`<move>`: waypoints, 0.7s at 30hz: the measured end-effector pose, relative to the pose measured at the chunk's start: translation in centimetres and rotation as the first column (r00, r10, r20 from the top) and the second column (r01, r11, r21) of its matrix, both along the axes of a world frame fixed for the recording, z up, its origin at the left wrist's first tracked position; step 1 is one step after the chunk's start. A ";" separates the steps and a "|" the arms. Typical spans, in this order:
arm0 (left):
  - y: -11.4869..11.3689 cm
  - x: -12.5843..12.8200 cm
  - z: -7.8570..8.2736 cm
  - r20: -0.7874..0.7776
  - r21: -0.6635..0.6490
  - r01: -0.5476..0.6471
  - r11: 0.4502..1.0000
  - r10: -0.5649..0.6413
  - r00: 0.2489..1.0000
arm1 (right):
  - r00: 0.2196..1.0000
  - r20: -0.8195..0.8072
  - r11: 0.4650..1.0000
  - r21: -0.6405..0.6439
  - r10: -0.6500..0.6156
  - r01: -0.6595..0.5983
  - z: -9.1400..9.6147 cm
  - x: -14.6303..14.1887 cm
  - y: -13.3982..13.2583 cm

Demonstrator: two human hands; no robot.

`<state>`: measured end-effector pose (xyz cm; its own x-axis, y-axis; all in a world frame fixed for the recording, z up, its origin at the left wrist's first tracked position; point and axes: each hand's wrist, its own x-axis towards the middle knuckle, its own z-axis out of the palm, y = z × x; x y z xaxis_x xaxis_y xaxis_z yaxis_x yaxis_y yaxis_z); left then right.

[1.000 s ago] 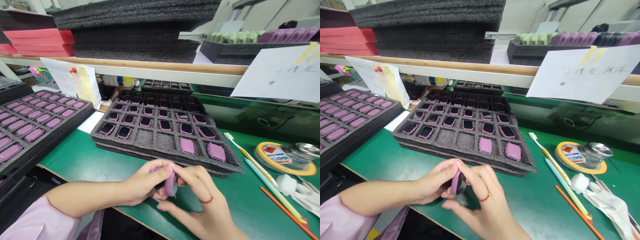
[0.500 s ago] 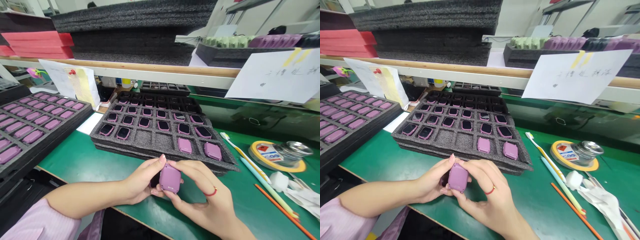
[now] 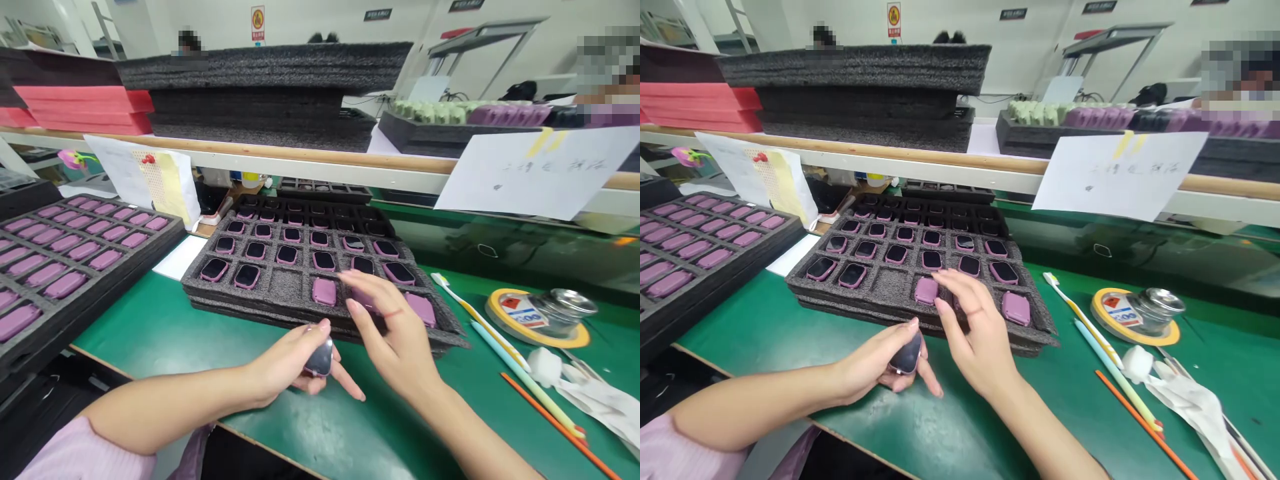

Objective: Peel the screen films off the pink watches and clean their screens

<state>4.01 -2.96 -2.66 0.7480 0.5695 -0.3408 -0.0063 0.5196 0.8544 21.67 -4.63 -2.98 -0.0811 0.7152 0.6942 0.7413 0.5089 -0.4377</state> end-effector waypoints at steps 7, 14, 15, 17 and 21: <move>-0.3 0.1 -0.2 0.058 -0.090 -0.100 0.991 0.105 0.993 | 0.964 0.113 0.969 0.027 0.241 -0.245 0.2 -0.5 -3.5; -0.3 0.1 -0.1 0.176 -0.207 -0.093 0.974 0.130 0.976 | 0.971 0.011 0.971 0.009 0.237 -0.237 0.9 -0.9 -3.6; -0.3 0.1 0.0 0.185 -0.207 -0.083 0.975 0.123 0.975 | 0.975 -0.020 0.975 0.007 0.222 -0.222 1.1 -0.9 -3.6; -0.4 0.0 0.2 0.193 -0.206 -0.050 0.977 0.091 0.977 | 0.979 -0.107 0.984 -0.008 0.173 -0.175 1.2 -0.7 -3.8; -0.4 0.0 0.3 0.199 -0.203 -0.003 0.979 0.044 0.979 | 0.973 -0.157 0.984 -0.024 0.172 -0.178 1.4 -0.8 -4.2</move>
